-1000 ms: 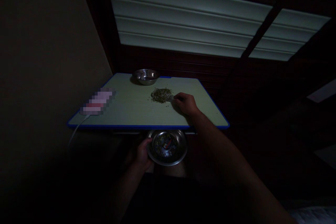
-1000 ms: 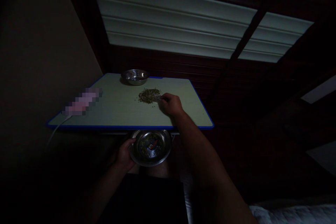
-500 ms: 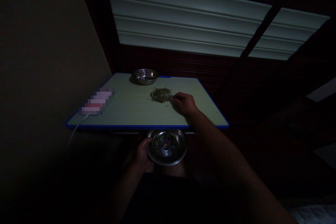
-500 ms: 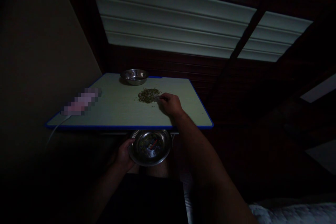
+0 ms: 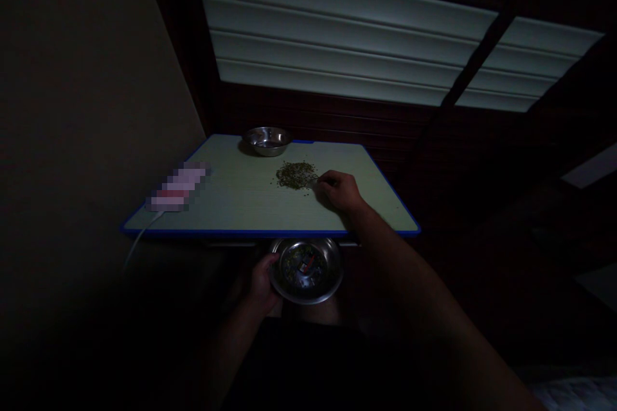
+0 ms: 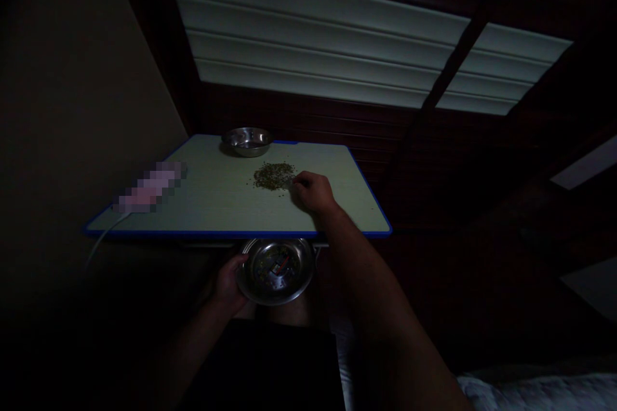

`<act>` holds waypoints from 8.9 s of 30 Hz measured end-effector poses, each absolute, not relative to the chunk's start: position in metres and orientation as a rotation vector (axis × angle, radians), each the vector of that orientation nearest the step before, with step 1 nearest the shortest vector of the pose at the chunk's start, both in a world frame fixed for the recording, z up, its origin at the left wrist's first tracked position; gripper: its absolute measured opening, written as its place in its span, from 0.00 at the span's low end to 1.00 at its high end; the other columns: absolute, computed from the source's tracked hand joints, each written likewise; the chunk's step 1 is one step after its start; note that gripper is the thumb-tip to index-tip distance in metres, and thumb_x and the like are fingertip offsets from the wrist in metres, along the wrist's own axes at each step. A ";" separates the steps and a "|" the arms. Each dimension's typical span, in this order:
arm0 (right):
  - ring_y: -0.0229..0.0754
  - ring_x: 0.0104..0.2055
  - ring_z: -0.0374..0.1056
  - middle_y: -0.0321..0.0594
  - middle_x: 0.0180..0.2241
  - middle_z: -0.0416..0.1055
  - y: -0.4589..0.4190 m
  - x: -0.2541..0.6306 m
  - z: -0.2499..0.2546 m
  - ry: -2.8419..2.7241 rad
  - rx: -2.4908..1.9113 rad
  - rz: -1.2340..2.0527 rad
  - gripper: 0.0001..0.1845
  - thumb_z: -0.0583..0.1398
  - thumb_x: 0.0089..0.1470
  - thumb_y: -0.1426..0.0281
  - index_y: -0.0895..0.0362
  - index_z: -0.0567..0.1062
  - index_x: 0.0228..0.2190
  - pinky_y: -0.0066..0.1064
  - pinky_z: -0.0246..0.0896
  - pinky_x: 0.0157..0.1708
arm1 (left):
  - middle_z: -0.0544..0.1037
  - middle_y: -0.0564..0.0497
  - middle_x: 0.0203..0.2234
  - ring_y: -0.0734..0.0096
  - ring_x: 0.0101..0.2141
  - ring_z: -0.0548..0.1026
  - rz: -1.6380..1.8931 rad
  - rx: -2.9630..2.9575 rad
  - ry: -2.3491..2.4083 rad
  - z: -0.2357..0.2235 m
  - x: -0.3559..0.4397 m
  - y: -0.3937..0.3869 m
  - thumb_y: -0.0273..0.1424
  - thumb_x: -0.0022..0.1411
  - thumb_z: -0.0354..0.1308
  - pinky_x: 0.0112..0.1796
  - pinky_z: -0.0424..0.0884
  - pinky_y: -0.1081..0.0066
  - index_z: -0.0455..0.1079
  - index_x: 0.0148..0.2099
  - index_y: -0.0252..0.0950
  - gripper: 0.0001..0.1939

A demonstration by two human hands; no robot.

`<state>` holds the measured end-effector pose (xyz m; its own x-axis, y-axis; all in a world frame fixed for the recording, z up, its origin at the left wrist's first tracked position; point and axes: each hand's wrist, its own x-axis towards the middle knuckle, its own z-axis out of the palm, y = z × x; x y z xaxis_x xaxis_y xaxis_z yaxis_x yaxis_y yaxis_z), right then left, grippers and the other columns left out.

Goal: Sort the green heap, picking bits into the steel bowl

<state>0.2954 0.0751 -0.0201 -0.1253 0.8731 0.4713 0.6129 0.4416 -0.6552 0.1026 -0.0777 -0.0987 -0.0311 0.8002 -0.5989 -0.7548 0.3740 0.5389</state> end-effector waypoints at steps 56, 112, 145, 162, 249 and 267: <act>0.39 0.34 0.71 0.41 0.31 0.79 0.073 0.292 -0.017 -1.841 -1.223 0.593 0.07 0.62 0.49 0.71 0.58 0.81 0.31 0.32 0.65 0.39 | 0.77 0.45 0.18 0.67 0.20 0.73 1.230 0.057 1.014 -0.099 0.103 -0.078 0.28 0.49 0.56 0.24 0.70 0.70 0.73 0.23 0.31 0.07; 0.33 0.24 0.65 0.42 0.28 0.78 0.049 0.283 0.013 -2.006 -1.333 1.152 0.15 0.66 0.44 0.75 0.61 0.82 0.39 0.26 0.62 0.27 | 0.80 0.46 0.23 0.62 0.27 0.77 1.279 0.062 0.982 -0.101 0.102 -0.078 0.28 0.47 0.59 0.31 0.73 0.67 0.75 0.29 0.31 0.06; 0.36 0.32 0.69 0.41 0.34 0.79 0.029 0.291 0.014 -2.122 -1.090 1.340 0.18 0.67 0.44 0.68 0.60 0.81 0.39 0.28 0.64 0.34 | 0.79 0.46 0.21 0.65 0.24 0.76 1.247 0.065 0.992 -0.095 0.104 -0.078 0.27 0.48 0.57 0.27 0.72 0.69 0.74 0.26 0.32 0.06; 0.32 0.23 0.60 0.33 0.22 0.69 0.072 0.284 0.011 -1.765 -1.123 1.194 0.11 0.65 0.37 0.69 0.60 0.73 0.26 0.25 0.55 0.26 | 0.79 0.46 0.21 0.63 0.25 0.76 1.254 0.101 0.981 -0.102 0.102 -0.078 0.29 0.47 0.59 0.28 0.73 0.67 0.74 0.26 0.32 0.06; 0.38 0.31 0.69 0.37 0.28 0.77 0.079 0.283 -0.021 -1.807 -1.239 0.468 0.10 0.58 0.48 0.70 0.58 0.79 0.29 0.29 0.63 0.36 | 0.79 0.46 0.22 0.60 0.27 0.78 1.257 0.089 0.974 -0.099 0.103 -0.079 0.28 0.47 0.60 0.28 0.73 0.68 0.75 0.28 0.33 0.05; 0.36 0.29 0.67 0.35 0.24 0.75 0.076 0.282 -0.018 -1.763 -1.270 0.553 0.08 0.59 0.44 0.71 0.59 0.79 0.26 0.27 0.61 0.32 | 0.80 0.46 0.23 0.60 0.28 0.78 1.262 0.073 0.968 -0.100 0.103 -0.079 0.28 0.46 0.60 0.30 0.74 0.65 0.75 0.31 0.33 0.07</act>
<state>0.2824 0.0758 -0.0180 -0.1020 0.9156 0.3890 0.5290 0.3811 -0.7582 0.1027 -0.0788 -0.1000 -0.0187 0.8208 -0.5709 -0.7641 0.3565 0.5376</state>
